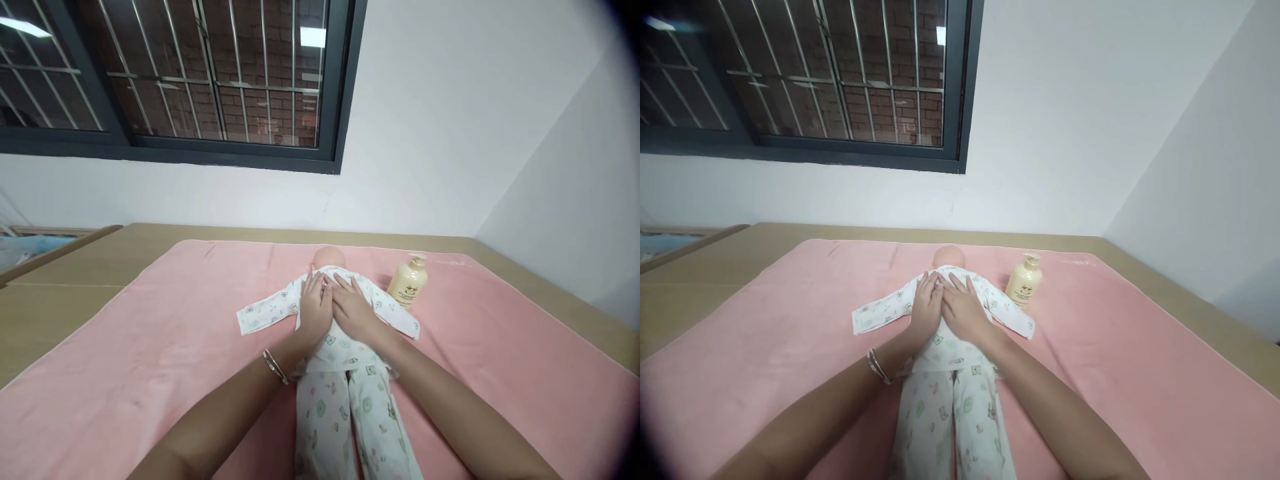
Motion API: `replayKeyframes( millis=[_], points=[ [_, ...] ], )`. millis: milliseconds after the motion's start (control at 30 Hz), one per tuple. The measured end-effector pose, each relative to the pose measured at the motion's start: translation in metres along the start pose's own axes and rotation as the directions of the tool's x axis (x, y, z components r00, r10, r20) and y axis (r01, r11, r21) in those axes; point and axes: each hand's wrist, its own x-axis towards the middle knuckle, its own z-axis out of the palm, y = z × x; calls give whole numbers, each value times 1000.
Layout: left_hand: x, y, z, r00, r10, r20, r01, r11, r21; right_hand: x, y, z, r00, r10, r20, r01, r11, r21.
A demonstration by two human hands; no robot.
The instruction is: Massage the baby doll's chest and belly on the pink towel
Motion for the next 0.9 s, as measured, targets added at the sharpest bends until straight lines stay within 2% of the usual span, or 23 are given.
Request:
replayKeyframes(
  millis=[67,167,267,433,567,667,800,900],
  points=[
    [-2,-1,1,998,33,48,-35,998,57,8,16,0,996,87,-8,-87,995,51],
    [0,-1,2,995,-13,99,-5,984,175,14,28,5,981,191,-46,-189,981,45],
    [5,0,1,992,-45,115,12,962,271,15,27,10,981,181,-67,-182,983,-3],
    [11,-3,-6,990,35,135,-73,955,288,14,24,12,981,170,-91,-172,985,-13],
    [11,-7,-7,988,49,143,-92,946,312,14,26,12,978,189,-91,-184,981,55],
    [5,-4,-4,989,51,141,-102,917,386,18,38,11,984,163,-66,-150,974,171],
    [-10,8,0,970,162,183,-232,847,478,26,59,9,978,200,-58,-172,931,322],
    [-11,10,-1,962,166,218,-251,854,456,25,56,9,961,266,-76,-239,937,256]
  ],
)
